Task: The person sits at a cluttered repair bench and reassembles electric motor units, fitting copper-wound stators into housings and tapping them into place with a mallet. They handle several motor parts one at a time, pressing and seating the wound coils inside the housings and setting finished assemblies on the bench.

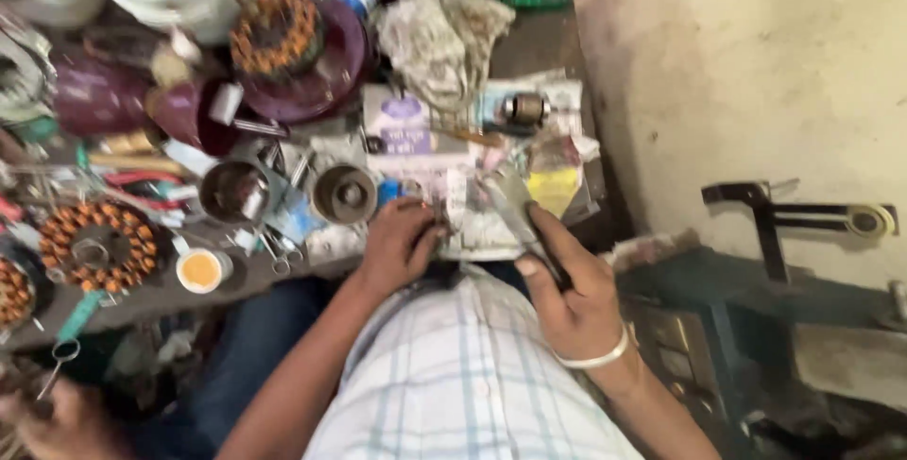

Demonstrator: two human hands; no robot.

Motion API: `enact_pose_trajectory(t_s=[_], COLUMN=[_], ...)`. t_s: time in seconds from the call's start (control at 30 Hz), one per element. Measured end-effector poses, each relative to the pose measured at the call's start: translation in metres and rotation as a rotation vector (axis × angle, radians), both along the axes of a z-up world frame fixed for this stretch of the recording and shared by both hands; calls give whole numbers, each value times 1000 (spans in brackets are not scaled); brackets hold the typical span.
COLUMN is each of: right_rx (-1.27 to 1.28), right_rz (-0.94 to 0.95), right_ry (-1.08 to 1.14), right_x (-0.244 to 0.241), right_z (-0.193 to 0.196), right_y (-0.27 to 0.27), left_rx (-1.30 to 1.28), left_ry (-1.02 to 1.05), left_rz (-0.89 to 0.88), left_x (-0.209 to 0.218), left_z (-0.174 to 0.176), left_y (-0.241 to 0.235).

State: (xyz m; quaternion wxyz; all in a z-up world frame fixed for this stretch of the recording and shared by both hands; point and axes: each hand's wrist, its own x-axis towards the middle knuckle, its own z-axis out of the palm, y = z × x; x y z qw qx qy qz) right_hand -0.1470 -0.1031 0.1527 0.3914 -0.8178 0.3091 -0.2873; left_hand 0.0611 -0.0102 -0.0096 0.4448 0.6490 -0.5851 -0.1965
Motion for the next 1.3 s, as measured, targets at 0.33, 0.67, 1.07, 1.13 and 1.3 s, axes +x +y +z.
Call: enact_pose_trajectory(t_s=[0.33, 0.67, 1.07, 1.13, 1.3], right_rx=[26, -99, -44, -65, 92], right_rz=[-63, 93, 34, -20, 116], right_ry=[9, 72, -48, -96, 297], right_x=[-12, -8, 3, 1, 5], right_z=[-10, -11, -7, -8, 1], right_y=[-1, 1, 3, 0, -11], left_rx=[-78, -25, -77, -65, -180], left_ry=[-52, -38, -44, -19, -50], left_rz=[-105, -128, -108, -105, -112], left_x=[3, 1, 7, 2, 3], left_z=[4, 10, 2, 1, -5], left_y=[-4, -1, -5, -2, -3])
